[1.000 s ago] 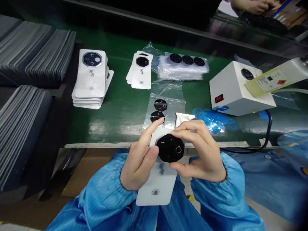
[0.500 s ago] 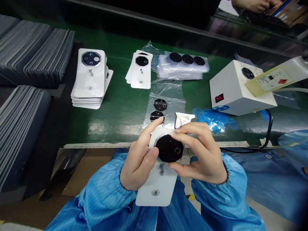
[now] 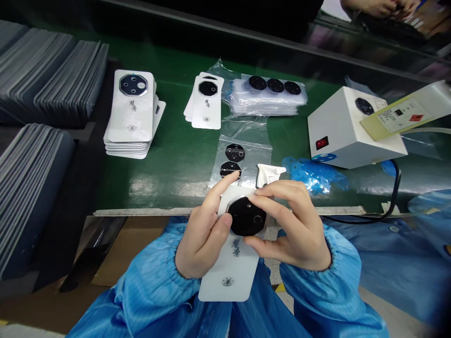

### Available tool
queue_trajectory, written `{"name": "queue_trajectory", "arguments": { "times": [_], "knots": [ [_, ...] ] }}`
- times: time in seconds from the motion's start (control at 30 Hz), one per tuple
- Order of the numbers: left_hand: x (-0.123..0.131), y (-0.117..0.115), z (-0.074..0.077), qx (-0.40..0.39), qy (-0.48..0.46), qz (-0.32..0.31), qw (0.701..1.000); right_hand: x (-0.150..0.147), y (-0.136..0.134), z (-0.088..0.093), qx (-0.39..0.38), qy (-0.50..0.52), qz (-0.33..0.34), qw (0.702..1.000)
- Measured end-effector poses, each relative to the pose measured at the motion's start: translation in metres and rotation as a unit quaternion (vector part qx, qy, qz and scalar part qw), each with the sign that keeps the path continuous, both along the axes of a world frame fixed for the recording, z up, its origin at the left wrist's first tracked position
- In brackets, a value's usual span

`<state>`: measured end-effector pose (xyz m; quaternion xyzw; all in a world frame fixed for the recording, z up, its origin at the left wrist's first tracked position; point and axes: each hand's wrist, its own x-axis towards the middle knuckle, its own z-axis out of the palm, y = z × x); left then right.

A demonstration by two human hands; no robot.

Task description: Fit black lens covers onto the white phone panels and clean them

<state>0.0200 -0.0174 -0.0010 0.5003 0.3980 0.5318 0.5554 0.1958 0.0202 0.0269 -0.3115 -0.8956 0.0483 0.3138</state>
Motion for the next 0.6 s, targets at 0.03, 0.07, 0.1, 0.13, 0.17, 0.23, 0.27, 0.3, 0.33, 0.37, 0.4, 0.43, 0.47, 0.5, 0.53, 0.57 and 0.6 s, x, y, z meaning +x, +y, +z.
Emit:
{"name": "queue_trajectory", "arguments": {
  "times": [0.03, 0.07, 0.1, 0.13, 0.17, 0.23, 0.27, 0.3, 0.33, 0.37, 0.4, 0.43, 0.47, 0.5, 0.53, 0.57, 0.6],
  "knots": [
    [0.0001, -0.0002, -0.0006, -0.004, 0.005, -0.002, 1.000, -0.0005, -0.0004, -0.0002, 0.002, 0.003, -0.002, 1.000],
    [0.0000, -0.0004, -0.0011, -0.006, 0.010, -0.004, 1.000, -0.0009, -0.0009, -0.0004, 0.005, 0.006, -0.004, 1.000],
    [-0.0002, -0.0005, -0.0014, -0.006, 0.013, -0.005, 1.000, -0.0013, -0.0012, -0.0007, 0.008, 0.010, -0.006, 1.000],
    [-0.0005, -0.0005, -0.0014, -0.005, 0.016, -0.005, 1.000, -0.0017, -0.0014, -0.0010, 0.011, 0.012, -0.006, 1.000],
    [-0.0009, -0.0005, -0.0013, -0.004, 0.018, -0.005, 1.000, -0.0019, -0.0016, -0.0013, 0.014, 0.014, -0.006, 1.000],
    [-0.0016, -0.0005, -0.0006, -0.004, 0.021, -0.003, 1.000, -0.0021, -0.0017, -0.0018, 0.019, 0.016, -0.004, 1.000],
    [-0.0020, -0.0006, -0.0003, -0.006, 0.023, -0.003, 1.000, -0.0021, -0.0017, -0.0020, 0.021, 0.017, -0.002, 1.000],
    [-0.0022, -0.0007, 0.0000, -0.008, 0.025, -0.002, 1.000, -0.0021, -0.0017, -0.0021, 0.023, 0.019, -0.001, 1.000],
    [-0.0024, -0.0009, 0.0001, -0.008, 0.026, -0.001, 1.000, -0.0021, -0.0017, -0.0022, 0.025, 0.021, 0.001, 0.999],
    [-0.0024, -0.0012, 0.0001, -0.008, 0.028, 0.002, 1.000, -0.0022, -0.0018, -0.0023, 0.026, 0.024, 0.003, 0.999],
    [-0.0024, -0.0014, -0.0001, -0.008, 0.029, 0.005, 1.000, -0.0023, -0.0018, -0.0024, 0.027, 0.026, 0.004, 0.999],
    [-0.0022, -0.0017, -0.0003, -0.009, 0.029, 0.009, 0.999, -0.0024, -0.0018, -0.0025, 0.027, 0.028, 0.006, 0.999],
    [-0.0021, -0.0020, -0.0006, -0.009, 0.027, 0.013, 1.000, -0.0026, -0.0018, -0.0025, 0.028, 0.029, 0.007, 0.999],
    [-0.0018, -0.0022, -0.0008, -0.008, 0.021, 0.015, 1.000, -0.0027, -0.0018, -0.0026, 0.030, 0.029, 0.008, 0.999],
    [-0.0016, -0.0024, -0.0010, -0.006, 0.014, 0.011, 1.000, -0.0027, -0.0017, -0.0026, 0.032, 0.028, 0.009, 0.999],
    [-0.0014, -0.0025, -0.0011, -0.005, 0.003, 0.005, 1.000, -0.0028, -0.0015, -0.0024, 0.035, 0.026, 0.009, 0.999],
    [-0.0012, -0.0026, -0.0011, -0.003, -0.009, -0.004, 1.000, -0.0028, -0.0013, -0.0022, 0.038, 0.025, 0.009, 0.999]
  ]
}}
